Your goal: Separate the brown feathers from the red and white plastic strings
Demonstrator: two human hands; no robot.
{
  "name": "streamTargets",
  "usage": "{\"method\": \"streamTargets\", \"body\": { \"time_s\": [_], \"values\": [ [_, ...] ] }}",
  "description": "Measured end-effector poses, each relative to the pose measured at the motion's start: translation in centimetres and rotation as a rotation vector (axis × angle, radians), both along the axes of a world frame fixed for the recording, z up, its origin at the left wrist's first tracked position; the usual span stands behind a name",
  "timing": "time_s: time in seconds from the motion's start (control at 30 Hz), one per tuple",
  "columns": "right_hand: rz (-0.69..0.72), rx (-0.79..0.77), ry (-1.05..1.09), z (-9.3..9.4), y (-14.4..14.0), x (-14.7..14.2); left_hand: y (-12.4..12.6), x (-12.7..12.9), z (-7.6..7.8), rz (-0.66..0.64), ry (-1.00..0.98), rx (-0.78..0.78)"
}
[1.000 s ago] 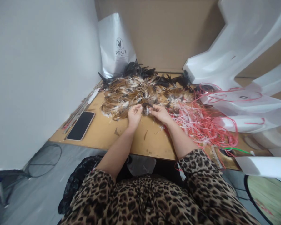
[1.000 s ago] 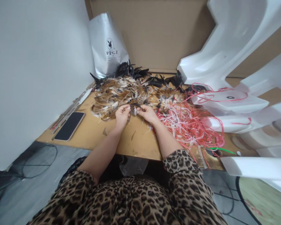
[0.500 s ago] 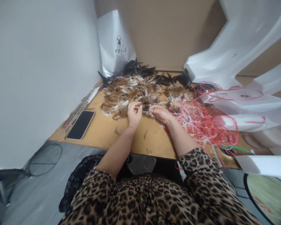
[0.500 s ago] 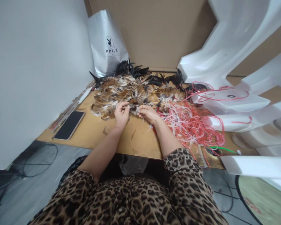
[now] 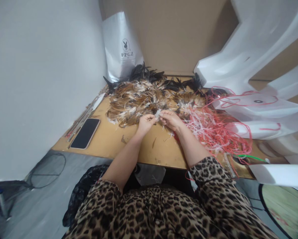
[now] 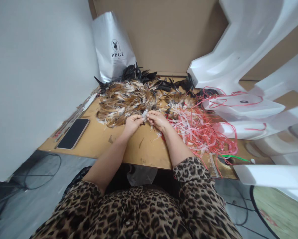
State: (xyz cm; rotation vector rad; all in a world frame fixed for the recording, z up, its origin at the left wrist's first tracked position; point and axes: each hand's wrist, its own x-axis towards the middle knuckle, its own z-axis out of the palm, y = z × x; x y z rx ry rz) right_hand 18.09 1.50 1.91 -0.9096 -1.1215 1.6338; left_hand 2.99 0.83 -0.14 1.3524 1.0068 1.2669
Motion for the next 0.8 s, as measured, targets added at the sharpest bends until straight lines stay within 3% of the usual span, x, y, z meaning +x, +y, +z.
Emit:
{"method": "streamTargets", "body": {
  "time_s": [0.1, 0.23, 0.3, 0.43, 0.63, 0.7, 0.8],
  "values": [
    [-0.141, 0.052, -0.041, 0.1, 0.2, 0.1, -0.1, -0.4, 0.4, -0.09, -0.048, -0.148],
    [-0.329, 0.211, -0.143, 0.8, 0.1, 0.5, 0.0, -0.8, 0.7, -0.193, -0.04, -0.2],
    [-0.299, 0.323, -0.233, 1.5, -0.1, 0.9, -0.1, -1.0, 0.8, -0.271, -0.017, -0.21],
    [-0.081, 0.42, -0.405, 2.2, -0.4, 1.7, -0.4, -1.2, 1.1, -0.407, 0.013, -0.22],
    [0.144, 0.223, -0.443, 1.5, -0.1, 2.7, -0.4, -1.4, 1.3, -0.409, -0.002, -0.234],
    [0.128, 0.186, -0.421, 1.4, -0.1, 2.8, -0.4, -1.3, 1.3, -0.374, -0.02, -0.244],
    [-0.027, 0.161, -0.318, 1.3, 0.2, 2.9, -0.3, -1.2, 1.2, -0.318, -0.073, -0.259]
  ]
}}
